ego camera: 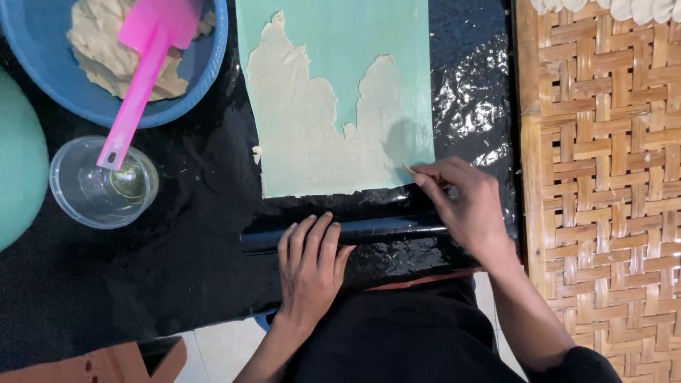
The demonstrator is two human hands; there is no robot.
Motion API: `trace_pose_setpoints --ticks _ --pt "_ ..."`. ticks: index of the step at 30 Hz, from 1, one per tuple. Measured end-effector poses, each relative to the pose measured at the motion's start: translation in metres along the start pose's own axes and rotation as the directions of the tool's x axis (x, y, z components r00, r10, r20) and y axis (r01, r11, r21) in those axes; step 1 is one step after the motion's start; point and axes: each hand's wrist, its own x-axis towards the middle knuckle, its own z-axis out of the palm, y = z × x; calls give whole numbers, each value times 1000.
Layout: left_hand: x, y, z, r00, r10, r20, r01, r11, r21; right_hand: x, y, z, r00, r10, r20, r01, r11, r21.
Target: The person is using a rolling pin and a spatula to prepare dough on a green surface.
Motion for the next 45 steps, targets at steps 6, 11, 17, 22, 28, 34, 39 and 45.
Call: trace_pose_setpoints --ticks 6,11,17,22,28,34,39,45 --pt "10 1 -5 999 20 28 -20 1000 8 19 25 8 996 42 81 -34 994 -107" --pt "19 0 -6 994 60 90 -59 998 -14 19 28 11 999 -32 -15 29 991 -131" --pt "41 3 -14 986 141 90 -139 990 -23 14 22 -3 992 -121 39 125 980 -153" --pt "68 7 -26 976 197 92 -196 980 -20 16 9 -17 993 -85 86 99 978 -184" --pt "85 10 -24 980 174 95 -175 985 -4 14 14 -26 997 -47 64 55 990 -127" --pt "96 8 -10 988 126 86 -128 992 20 14 29 -19 986 -163 33 165 937 -309" --pt "89 4 12 992 65 104 -75 992 100 17 39 -6 961 -227 159 277 812 -513" --pt "143 -13 24 981 12 191 -47 982 181 70 50 -2 980 -119 161 189 818 -543"
